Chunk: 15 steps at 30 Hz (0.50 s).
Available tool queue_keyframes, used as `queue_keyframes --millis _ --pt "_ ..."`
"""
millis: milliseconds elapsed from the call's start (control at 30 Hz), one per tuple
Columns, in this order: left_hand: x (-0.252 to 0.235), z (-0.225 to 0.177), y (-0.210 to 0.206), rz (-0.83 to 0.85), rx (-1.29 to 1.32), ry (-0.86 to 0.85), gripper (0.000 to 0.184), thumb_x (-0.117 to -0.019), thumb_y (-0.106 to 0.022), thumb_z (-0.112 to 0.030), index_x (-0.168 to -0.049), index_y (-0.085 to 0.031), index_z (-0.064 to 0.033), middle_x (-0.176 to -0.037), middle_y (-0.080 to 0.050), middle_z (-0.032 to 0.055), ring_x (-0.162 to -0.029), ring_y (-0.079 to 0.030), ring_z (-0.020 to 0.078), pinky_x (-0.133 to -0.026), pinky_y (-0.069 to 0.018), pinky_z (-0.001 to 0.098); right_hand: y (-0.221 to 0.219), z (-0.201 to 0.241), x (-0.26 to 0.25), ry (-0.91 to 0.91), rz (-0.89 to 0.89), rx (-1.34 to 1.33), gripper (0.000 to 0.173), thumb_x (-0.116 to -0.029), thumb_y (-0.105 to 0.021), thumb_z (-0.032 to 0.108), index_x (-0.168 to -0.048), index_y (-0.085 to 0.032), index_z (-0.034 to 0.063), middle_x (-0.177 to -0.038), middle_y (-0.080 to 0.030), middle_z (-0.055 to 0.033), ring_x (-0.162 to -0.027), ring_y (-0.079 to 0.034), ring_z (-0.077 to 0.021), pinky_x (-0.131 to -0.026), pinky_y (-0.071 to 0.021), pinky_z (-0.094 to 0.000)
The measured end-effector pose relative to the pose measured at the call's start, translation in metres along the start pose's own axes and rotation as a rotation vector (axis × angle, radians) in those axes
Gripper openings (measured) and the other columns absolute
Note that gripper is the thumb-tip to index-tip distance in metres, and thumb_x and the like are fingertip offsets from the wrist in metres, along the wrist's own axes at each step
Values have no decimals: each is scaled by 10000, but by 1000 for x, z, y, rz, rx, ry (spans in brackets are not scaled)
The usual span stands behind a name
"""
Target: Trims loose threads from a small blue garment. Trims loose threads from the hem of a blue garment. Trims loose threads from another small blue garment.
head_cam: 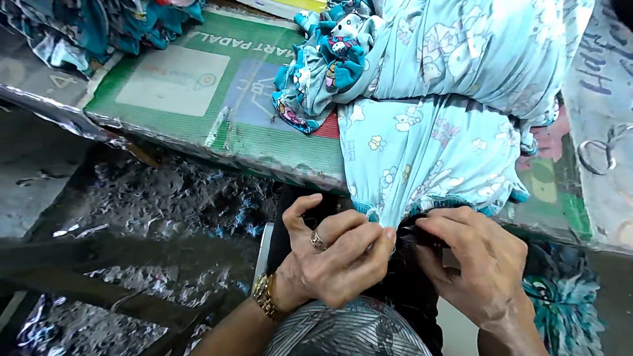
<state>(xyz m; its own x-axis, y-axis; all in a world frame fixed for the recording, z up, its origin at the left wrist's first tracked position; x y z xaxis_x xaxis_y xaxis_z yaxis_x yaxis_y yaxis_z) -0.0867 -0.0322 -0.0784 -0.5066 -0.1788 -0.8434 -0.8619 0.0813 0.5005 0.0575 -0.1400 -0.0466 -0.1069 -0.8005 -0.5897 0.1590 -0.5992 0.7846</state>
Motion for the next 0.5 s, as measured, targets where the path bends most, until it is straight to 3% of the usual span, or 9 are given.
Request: queue_keyframes --millis 133,500 --pt "3 -2 2 19 31 5 139 -1002 -623 -192 -1135 -662 -189 -1085 -616 -10 -1070 -571 129 -1138 -256 479 -2 2 1 68 -6 28 168 -990 -641 210 -1132 -639 120 -966 -721 -83 -765 -619 -205 -642 -431 -328" --pt "0 -4 0 2 69 48 114 -1010 -620 -219 -1112 -641 -172 -1032 -613 -10 -1039 -578 112 -1143 -266 463 -5 9 -1 92 -46 28 145 -1008 -633 194 -1120 -664 106 -953 -735 -79 -738 -609 -187 -655 -414 -328"
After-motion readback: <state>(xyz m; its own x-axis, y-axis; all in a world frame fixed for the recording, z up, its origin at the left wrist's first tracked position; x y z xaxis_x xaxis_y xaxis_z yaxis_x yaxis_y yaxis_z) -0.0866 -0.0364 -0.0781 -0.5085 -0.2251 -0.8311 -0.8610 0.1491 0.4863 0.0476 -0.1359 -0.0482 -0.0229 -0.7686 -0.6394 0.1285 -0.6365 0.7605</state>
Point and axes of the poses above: each hand's wrist, its own x-axis away from the middle knuckle, its own y-axis out of the back of the hand, z = x × y, the point moved 6 cm from there along -x, towards the middle knuckle
